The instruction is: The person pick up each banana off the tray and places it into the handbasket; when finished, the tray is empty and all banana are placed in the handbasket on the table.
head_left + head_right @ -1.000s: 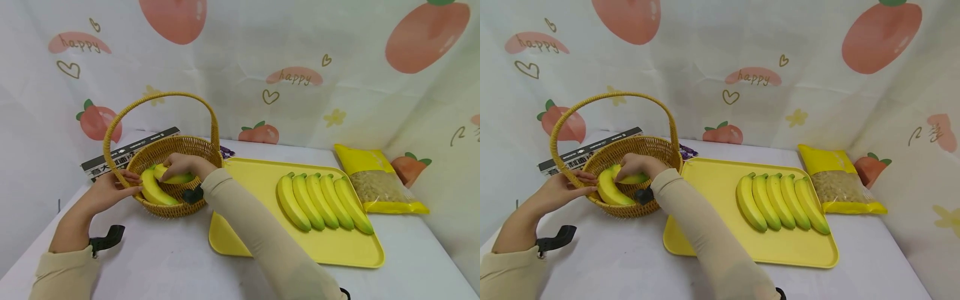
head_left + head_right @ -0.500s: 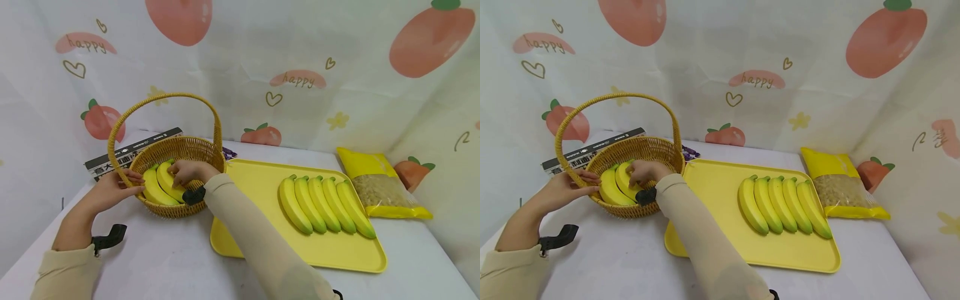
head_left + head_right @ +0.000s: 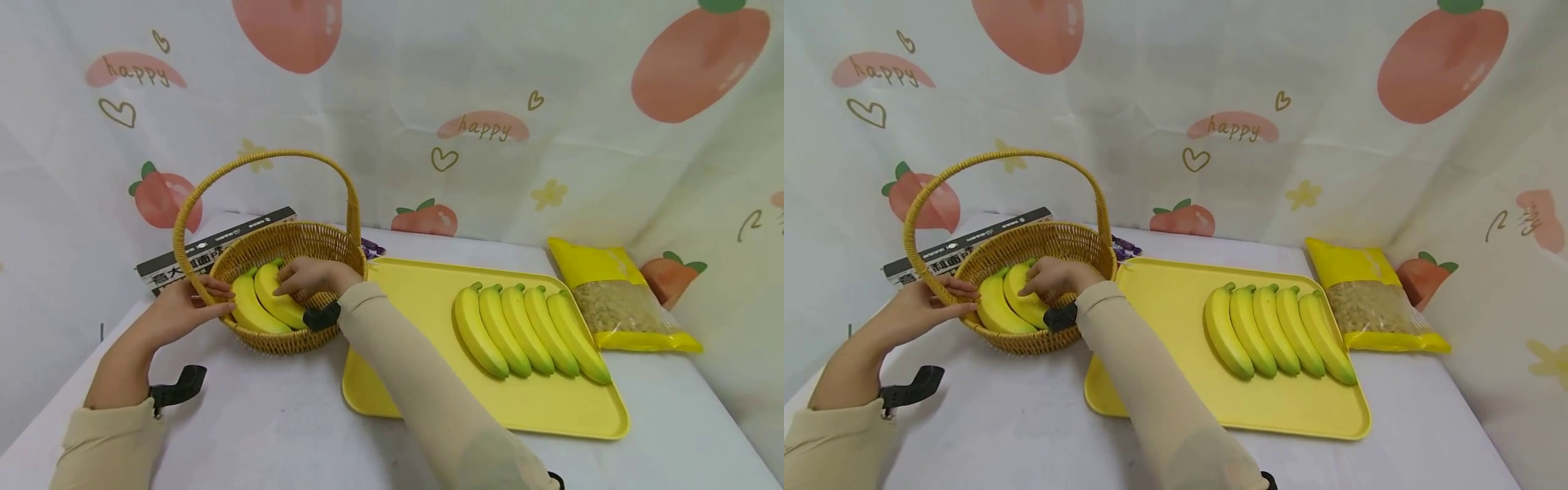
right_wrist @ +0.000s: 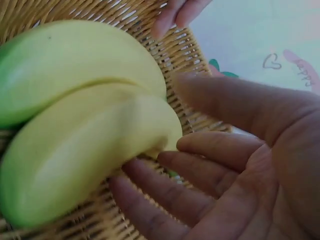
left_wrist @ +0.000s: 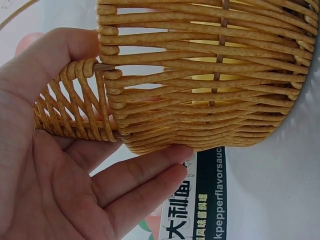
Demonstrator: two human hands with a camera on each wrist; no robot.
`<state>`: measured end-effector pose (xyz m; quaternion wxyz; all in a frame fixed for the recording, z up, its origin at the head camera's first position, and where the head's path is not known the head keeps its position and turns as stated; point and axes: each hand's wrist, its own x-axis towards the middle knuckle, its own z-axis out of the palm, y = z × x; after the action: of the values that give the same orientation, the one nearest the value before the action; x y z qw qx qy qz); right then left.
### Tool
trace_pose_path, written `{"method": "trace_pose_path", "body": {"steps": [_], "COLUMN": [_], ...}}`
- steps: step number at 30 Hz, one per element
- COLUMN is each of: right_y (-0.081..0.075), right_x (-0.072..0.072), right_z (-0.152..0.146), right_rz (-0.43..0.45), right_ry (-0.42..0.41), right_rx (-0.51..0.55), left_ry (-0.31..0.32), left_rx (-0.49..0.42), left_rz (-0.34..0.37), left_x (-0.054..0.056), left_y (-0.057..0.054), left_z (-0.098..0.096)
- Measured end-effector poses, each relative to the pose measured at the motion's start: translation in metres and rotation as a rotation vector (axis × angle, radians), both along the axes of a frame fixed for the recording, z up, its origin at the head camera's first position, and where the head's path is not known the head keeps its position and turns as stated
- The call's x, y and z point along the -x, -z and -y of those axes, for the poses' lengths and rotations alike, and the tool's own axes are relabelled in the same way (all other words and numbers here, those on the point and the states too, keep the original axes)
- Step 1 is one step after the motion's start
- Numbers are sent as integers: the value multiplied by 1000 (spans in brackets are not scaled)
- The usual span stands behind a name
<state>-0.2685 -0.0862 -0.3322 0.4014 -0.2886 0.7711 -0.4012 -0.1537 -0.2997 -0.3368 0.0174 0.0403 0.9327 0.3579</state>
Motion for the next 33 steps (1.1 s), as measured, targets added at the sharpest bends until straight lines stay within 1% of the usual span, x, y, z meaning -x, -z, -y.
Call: {"method": "trace_pose_path", "body": {"steps": [4, 6, 9, 13, 15, 20, 23, 27, 33], "right_y": [-6, -9, -14, -17, -18, -19, -20, -25, -29], "right_x": [2, 3, 6, 6, 5, -2, -8, -17, -26], "right_z": [-5, -9, -14, -24, -32, -54, -72, -99, -137], "right_rz": [9, 14, -1, -29, -44, -70, -92, -138, -187], "right_ry": [54, 78, 104, 126, 120, 95, 85, 83, 94], "right_rx": [1, 17, 55, 109, 131, 182, 207, 216, 219], "left_ry": [-3, -2, -3, -9, -11, -18, -12, -1, -3], "left_rx": [-1, -1, -1, -3, -7, -8, -3, 4, -11], "left_rz": [0, 2, 2, 4, 6, 10, -2, -17, 0], "left_x": [0, 0, 0, 0, 0, -1, 0, 2, 2], "left_y": [-1, -1, 0, 2, 4, 6, 6, 4, 4], "left_z": [0, 0, 1, 2, 2, 3, 3, 3, 2]}}
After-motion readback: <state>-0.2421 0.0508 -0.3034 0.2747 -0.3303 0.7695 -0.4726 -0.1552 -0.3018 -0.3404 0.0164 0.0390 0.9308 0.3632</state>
